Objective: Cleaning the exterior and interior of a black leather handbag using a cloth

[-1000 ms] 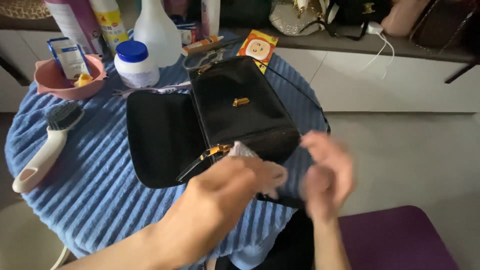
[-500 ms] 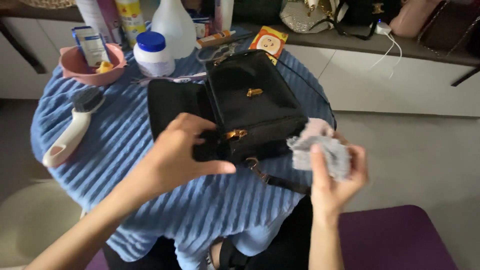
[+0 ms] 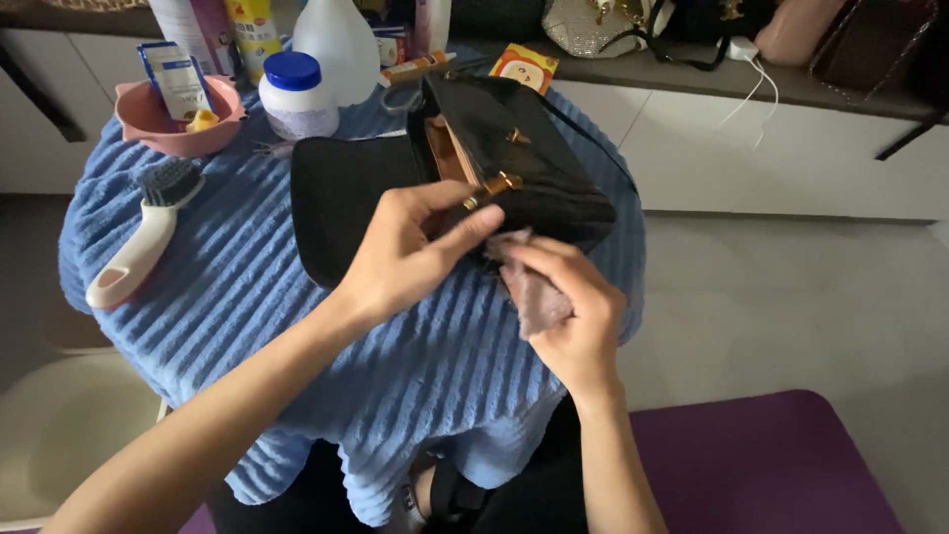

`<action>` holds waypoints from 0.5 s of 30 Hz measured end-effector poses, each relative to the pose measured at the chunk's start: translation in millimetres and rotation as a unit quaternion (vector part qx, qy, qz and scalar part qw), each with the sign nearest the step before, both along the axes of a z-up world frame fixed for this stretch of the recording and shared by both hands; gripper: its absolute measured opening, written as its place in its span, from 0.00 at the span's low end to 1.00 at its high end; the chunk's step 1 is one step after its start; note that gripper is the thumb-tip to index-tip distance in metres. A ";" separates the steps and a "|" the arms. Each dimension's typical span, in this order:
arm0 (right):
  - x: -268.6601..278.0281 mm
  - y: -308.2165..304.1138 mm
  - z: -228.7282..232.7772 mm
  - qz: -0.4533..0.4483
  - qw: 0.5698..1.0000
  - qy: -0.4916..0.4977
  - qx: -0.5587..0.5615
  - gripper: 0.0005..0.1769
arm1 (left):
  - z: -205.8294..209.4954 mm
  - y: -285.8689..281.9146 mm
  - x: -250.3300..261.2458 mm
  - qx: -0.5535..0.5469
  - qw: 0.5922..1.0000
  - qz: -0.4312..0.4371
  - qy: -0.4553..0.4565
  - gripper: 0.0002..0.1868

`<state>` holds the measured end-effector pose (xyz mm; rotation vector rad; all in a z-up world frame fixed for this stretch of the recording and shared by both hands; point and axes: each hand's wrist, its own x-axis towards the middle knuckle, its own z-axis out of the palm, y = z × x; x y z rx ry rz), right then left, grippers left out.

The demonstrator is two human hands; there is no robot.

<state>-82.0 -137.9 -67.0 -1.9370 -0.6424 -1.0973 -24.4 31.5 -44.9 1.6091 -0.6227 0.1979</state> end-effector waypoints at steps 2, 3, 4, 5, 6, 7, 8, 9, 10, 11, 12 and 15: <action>3.7 -11.1 -5.0 0.013 1.000 -0.009 0.001 0.14 | 7.8 4.2 -0.6 -0.005 1.000 0.016 0.008 0.10; 6.3 -16.1 -7.4 0.027 1.000 -0.017 0.001 0.17 | 12.0 6.7 -0.2 -0.010 0.999 0.033 0.018 0.10; 10.5 -22.8 -5.2 0.027 0.999 -0.017 0.002 0.17 | 13.4 8.8 1.8 -0.009 0.999 0.033 0.018 0.10; 14.7 -29.1 -3.3 0.000 0.998 -0.066 -0.010 0.15 | 14.5 11.2 3.9 -0.038 0.998 0.042 0.035 0.10; 18.6 -35.2 -1.6 -0.027 0.993 -0.115 -0.022 0.13 | 15.1 14.0 5.3 -0.067 0.995 0.052 0.052 0.09; 23.0 -21.7 -0.3 -0.026 0.993 -0.114 -0.021 0.13 | 10.0 11.7 7.9 -0.067 0.995 0.053 0.053 0.09; 27.4 -8.4 1.0 0.008 0.992 -0.114 -0.046 0.17 | 5.3 9.1 10.8 -0.089 0.992 0.049 0.077 0.10; 31.8 4.8 2.2 0.041 0.990 -0.113 -0.071 0.20 | 0.4 6.3 13.8 -0.110 0.988 0.044 0.101 0.12; 32.2 10.8 4.8 0.039 0.990 -0.113 -0.071 0.20 | -0.6 5.2 11.7 -0.110 0.988 0.042 0.102 0.12; 32.9 17.2 7.6 0.026 0.988 -0.127 -0.085 0.20 | -1.5 4.5 9.9 -0.126 0.986 0.032 0.101 0.13; 34.9 24.7 11.6 0.015 0.985 -0.141 -0.101 0.19 | -1.4 5.1 8.6 -0.144 0.984 0.025 0.099 0.15; 34.7 -13.5 -0.7 -0.025 0.990 -0.097 -0.102 0.20 | -12.5 11.8 17.6 -0.186 0.960 0.065 0.198 0.15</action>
